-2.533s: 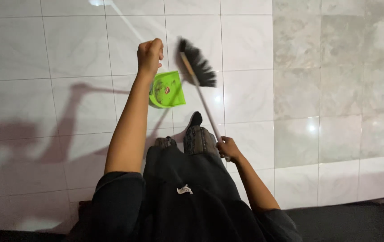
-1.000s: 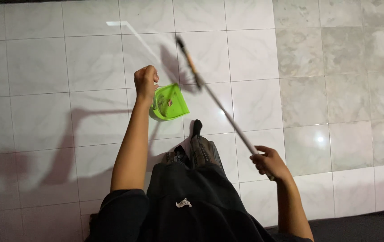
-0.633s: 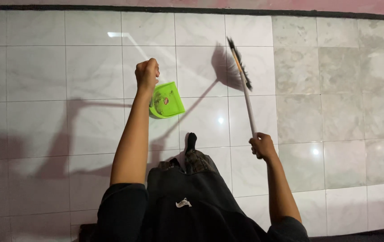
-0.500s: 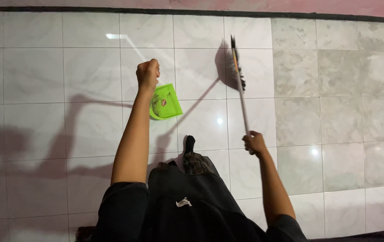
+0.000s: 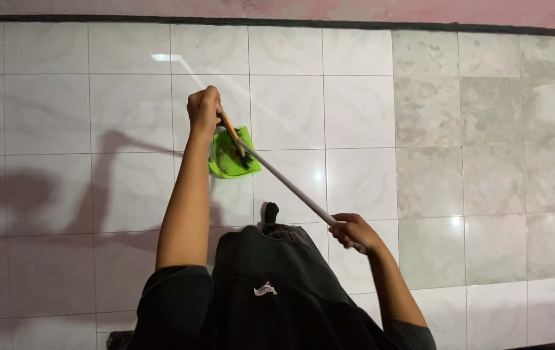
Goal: The person sweeps debris into a dustpan on a tiled floor using a broom.
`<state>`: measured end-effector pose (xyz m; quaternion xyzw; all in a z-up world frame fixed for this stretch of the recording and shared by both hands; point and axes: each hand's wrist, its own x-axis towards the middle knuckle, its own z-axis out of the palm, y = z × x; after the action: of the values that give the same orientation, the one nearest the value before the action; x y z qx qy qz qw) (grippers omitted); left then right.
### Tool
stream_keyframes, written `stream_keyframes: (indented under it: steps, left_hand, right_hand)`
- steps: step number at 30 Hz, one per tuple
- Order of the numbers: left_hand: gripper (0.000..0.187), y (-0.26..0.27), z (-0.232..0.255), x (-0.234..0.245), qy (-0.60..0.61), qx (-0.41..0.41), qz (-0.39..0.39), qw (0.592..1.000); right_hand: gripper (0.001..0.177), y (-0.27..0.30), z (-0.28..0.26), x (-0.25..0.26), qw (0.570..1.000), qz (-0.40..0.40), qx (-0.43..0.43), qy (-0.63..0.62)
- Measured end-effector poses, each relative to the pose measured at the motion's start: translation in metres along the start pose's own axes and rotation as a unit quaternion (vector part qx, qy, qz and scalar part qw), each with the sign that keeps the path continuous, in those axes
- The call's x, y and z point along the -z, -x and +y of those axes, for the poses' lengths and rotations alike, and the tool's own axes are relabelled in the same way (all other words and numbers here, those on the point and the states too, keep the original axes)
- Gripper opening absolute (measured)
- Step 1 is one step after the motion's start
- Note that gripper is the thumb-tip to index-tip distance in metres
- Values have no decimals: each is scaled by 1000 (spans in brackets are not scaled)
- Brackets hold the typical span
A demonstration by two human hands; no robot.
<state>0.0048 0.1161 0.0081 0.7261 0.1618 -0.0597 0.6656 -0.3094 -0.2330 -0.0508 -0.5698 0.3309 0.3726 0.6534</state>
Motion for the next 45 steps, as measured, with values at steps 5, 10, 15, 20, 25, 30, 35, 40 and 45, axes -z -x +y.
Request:
stream_keyframes:
  steps: [5,10,15,20,25,30,35,40,45]
  left_hand:
    - [29,12,8,12,11,22,1,1000]
    - [23,42,29,35,50,12,-13,999]
    - [26,58,35,64,73,-25,-36,996]
    - [19,40,6,73,106,-42,-41,993]
    - [20,5,-20,72,38,-49,-45,997]
    - [21,-9,-18,82,42,-48,-81,995]
    - [20,-13,-5,110,100,-48,-98,989]
    - [21,-9,-3,133,86,-38,-115,989]
    - [23,4,-4,148,75,-15,-105,992]
  right_hand:
    - [55,67,-54,-2,987,87,31,131]
    - [56,47,-64,1,961,203,24,184]
    - [42,-67,-43,40,964,200,-34,172]
    - [22,-175,-40,42,889,153,-16,431]
    - [16,-212,-75,-1,871,141,-32,469]
    - [21,-270,-137,-59,858,114,3,500]
    - [32,-337,-198,-127,852,114,59,507]
    - [40,-377,-216,-192,922,24,32,385]
    - [60,-373,-190,-223,907,-13,96,410]
